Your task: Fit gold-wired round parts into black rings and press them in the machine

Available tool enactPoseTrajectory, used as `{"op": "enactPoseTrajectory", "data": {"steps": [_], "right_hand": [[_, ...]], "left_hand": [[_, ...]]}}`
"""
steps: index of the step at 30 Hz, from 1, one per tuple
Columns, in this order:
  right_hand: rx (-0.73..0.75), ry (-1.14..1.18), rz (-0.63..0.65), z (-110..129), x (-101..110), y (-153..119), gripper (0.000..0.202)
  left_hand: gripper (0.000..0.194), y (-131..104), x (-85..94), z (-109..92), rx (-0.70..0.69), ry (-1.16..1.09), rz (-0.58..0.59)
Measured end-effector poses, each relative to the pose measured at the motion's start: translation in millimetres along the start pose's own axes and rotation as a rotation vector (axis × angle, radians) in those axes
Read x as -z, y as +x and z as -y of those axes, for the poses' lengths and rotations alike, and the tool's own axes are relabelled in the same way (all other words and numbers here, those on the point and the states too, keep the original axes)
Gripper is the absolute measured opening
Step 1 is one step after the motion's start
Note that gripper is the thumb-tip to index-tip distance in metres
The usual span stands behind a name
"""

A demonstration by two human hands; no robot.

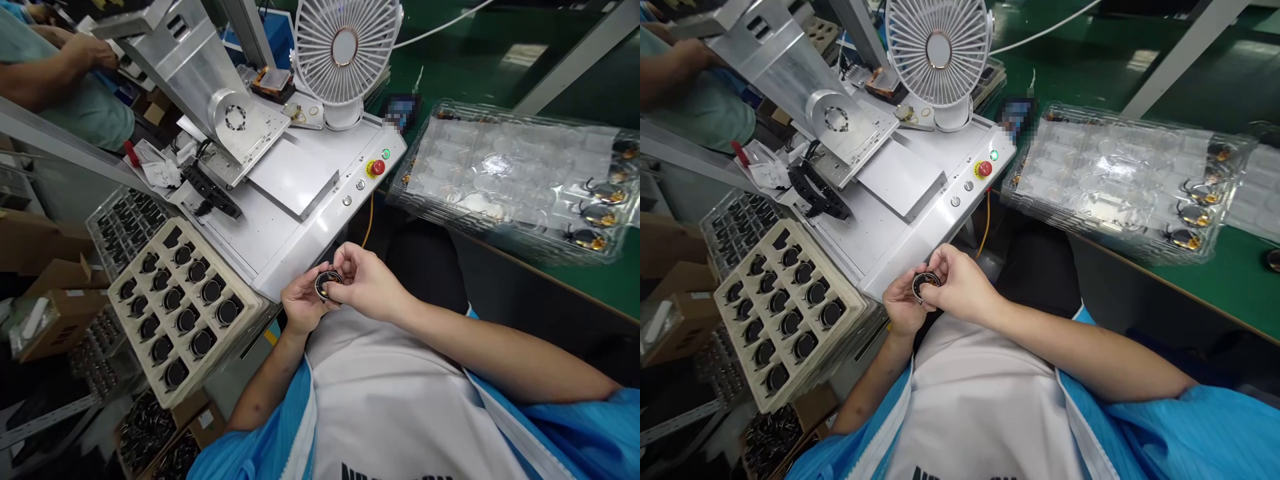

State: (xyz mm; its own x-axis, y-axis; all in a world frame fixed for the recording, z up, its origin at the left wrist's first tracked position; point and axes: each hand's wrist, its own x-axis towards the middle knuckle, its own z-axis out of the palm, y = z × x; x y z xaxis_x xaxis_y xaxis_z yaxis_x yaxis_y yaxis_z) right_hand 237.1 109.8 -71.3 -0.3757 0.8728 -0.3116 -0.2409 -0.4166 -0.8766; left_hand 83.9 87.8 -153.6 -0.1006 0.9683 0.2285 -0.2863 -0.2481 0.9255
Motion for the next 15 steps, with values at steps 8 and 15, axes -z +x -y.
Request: {"op": "enactPoseTrajectory", "data": {"steps": [8, 15], "right_hand": [[-0.028, 0.092, -0.02, -5, 2, 5, 0.041], [-0.232, -0.109, 0.079, -1, 20, 11, 0.047]], "left_hand": [[0.062, -2, -0.1, 4, 0.009, -0.008, -0.034], [0.06, -7, 0.5, 5, 0.004, -0.007, -0.042]]}}
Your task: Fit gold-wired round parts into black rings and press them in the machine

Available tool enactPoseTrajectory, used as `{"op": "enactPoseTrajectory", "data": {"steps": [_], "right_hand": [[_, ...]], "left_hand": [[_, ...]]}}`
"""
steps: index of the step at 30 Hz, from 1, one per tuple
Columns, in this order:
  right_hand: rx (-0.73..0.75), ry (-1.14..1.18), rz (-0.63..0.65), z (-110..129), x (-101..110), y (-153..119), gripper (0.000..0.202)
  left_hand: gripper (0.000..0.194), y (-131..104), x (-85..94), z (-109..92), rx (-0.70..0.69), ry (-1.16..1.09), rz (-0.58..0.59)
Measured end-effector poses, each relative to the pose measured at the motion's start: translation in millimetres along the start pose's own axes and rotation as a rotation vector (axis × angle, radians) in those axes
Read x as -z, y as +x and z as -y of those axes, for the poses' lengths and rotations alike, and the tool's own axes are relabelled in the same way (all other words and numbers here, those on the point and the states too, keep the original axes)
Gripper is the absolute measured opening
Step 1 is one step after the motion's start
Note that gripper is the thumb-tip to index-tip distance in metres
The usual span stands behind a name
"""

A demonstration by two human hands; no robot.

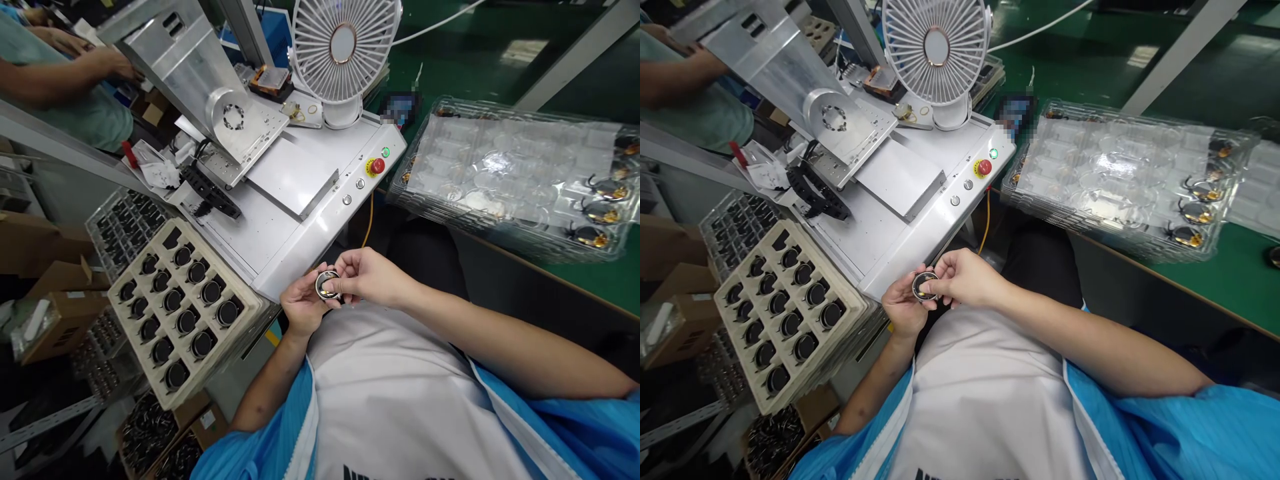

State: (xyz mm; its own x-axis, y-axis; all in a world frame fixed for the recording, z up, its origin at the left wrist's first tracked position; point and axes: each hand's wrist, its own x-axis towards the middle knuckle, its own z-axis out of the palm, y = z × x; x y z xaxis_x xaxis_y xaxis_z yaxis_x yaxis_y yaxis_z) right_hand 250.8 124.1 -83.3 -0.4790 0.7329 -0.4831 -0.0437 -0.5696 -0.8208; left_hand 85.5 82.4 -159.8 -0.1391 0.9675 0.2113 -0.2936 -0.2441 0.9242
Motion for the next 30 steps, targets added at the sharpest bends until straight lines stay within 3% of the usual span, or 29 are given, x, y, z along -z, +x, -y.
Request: {"op": "enactPoseTrajectory", "data": {"steps": [6, 11, 15, 16, 19, 21, 25, 28, 30], "right_hand": [[-0.029, 0.152, 0.009, -9, -1, 5, 0.062], [0.016, 0.156, 0.006, -11, -12, 14, 0.063], [0.048, -0.056, 0.052, 14, -1, 36, 0.058], [0.086, -0.096, -0.017, 25, 7, 44, 0.057], [0.238, -0.074, -0.419, 59, 35, 73, 0.047], [0.281, -0.044, -0.568, 78, 52, 90, 0.039], [0.32, -0.081, -0.552, 94, 67, 103, 0.033], [0.417, -0.12, -0.509, 85, 57, 87, 0.03], [0.444, -0.153, -0.384, 72, 44, 67, 0.033]], "left_hand": [[0.06, -3, 4.2, -1, 0.007, 0.037, 0.05], [0.053, -3, 4.9, -6, 0.006, 0.135, -0.087], [0.049, 4, 1.9, -14, -0.014, 0.104, -0.175], [0.048, 7, 1.5, -17, -0.015, 0.082, -0.163], [0.042, 14, 3.1, -28, 0.046, 0.04, -0.067], [0.044, 17, 5.4, -33, 0.079, 0.058, -0.004], [0.061, 17, 7.6, -36, -0.002, 0.161, -0.016], [0.067, 14, 6.3, -36, -0.074, 0.308, -0.074], [0.072, 13, 5.7, -36, -0.113, 0.393, -0.076]]}}
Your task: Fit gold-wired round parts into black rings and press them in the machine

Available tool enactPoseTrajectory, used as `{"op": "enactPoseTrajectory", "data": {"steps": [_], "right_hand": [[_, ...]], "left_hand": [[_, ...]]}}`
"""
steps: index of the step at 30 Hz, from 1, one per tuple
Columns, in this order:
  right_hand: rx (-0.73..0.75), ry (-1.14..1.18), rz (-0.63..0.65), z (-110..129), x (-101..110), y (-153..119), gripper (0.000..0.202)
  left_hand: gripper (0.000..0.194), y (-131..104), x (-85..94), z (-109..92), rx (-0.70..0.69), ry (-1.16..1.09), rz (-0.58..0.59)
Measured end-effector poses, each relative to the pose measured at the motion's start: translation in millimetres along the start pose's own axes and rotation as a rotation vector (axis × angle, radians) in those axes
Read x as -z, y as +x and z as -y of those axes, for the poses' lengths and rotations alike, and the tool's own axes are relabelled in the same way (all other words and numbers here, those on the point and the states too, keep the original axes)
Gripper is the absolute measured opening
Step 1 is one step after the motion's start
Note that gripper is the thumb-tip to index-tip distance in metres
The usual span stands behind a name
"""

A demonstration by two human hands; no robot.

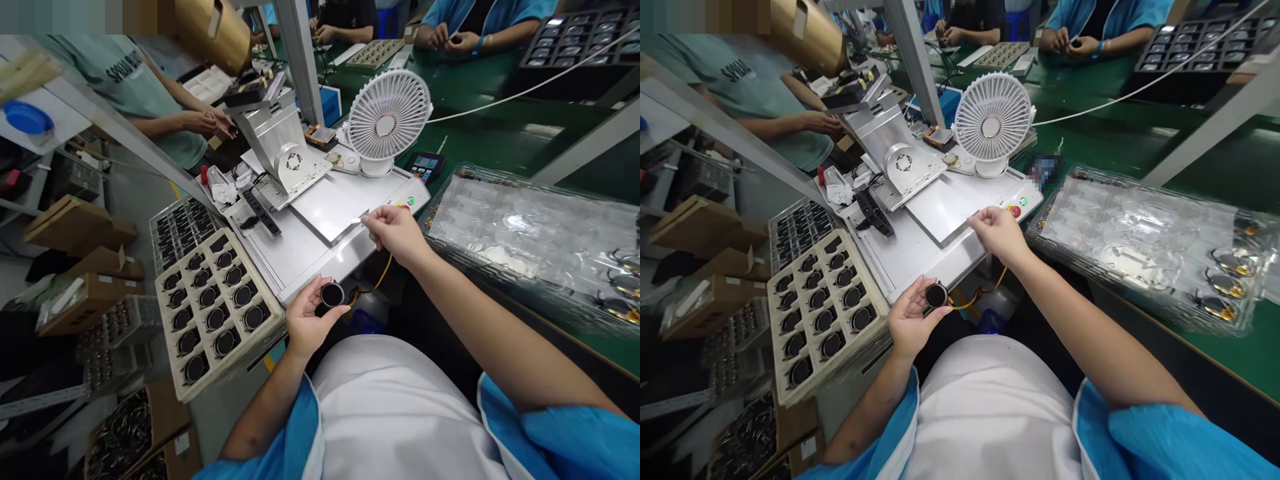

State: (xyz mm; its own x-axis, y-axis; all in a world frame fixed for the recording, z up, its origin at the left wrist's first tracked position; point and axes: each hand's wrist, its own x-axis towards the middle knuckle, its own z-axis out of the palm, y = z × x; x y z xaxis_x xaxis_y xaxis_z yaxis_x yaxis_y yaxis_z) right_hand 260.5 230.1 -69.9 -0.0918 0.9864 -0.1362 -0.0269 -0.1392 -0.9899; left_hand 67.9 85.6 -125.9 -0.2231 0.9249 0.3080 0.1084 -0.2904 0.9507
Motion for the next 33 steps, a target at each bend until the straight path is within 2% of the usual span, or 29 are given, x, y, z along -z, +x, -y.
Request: {"op": "enactPoseTrajectory", "data": {"steps": [4, 6, 9, 14, 25, 33], "right_hand": [[-0.146, -0.004, 0.338, -6, -14, -60, 0.044], [-0.197, -0.017, 0.41, -11, -20, -79, 0.044], [-0.196, -0.043, 0.408, -16, -25, -90, 0.041], [-0.177, -0.082, 0.382, -18, -27, -89, 0.036], [-0.232, -0.002, 0.41, -15, -25, -88, 0.043], [-0.218, -0.049, 0.395, -18, -26, -88, 0.04]], "left_hand": [[0.079, -2, 0.4, 0, -0.08, 0.125, 0.033], [0.08, -2, 0.4, 0, -0.123, 0.169, 0.05], [0.079, -2, 0.0, -2, -0.174, 0.206, 0.055], [0.077, -2, 0.0, -4, -0.211, 0.24, 0.067], [0.071, -2, -2.0, -4, -0.209, 0.284, 0.041], [0.07, -2, -2.2, -2, -0.23, 0.291, 0.054]]}}
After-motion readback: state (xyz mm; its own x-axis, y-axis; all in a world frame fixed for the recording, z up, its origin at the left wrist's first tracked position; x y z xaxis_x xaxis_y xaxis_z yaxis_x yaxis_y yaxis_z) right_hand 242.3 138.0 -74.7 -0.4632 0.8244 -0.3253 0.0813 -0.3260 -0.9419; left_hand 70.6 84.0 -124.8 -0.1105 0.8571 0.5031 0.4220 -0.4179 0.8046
